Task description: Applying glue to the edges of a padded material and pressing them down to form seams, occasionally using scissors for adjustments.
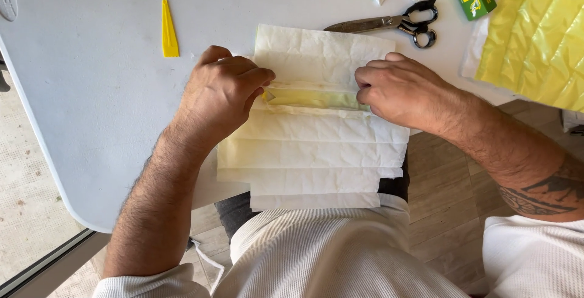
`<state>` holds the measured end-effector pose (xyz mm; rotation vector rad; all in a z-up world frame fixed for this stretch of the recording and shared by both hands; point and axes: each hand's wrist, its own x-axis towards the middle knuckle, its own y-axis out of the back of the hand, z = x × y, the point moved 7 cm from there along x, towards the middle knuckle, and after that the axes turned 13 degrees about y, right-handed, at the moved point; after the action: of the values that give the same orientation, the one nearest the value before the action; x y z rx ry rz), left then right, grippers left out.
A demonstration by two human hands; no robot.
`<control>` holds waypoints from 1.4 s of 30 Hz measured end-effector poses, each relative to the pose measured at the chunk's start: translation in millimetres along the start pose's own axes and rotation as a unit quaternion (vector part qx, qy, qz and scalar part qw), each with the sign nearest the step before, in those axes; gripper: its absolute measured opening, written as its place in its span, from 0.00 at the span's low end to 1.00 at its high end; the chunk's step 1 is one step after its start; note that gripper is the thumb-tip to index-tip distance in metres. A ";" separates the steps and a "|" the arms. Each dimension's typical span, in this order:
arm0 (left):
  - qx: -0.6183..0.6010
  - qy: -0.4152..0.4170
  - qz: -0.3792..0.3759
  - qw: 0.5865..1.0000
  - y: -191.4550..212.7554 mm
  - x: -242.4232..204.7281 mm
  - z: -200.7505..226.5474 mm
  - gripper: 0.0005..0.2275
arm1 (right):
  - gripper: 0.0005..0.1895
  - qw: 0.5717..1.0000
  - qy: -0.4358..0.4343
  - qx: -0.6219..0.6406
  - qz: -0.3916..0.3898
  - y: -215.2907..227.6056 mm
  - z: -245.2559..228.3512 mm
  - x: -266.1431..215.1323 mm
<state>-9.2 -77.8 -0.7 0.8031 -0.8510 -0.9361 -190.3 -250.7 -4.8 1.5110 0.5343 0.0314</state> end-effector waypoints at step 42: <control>-0.009 -0.072 -0.020 0.997 8.7 -5.8 4.6 0.15 | 0.15 0.959 -0.126 -0.133 0.218 6.4 109.7 -59.9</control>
<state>-12.3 -70.3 7.4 0.7471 -0.9526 -1.0443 -202.7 -373.5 16.6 1.3174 -0.0151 0.2408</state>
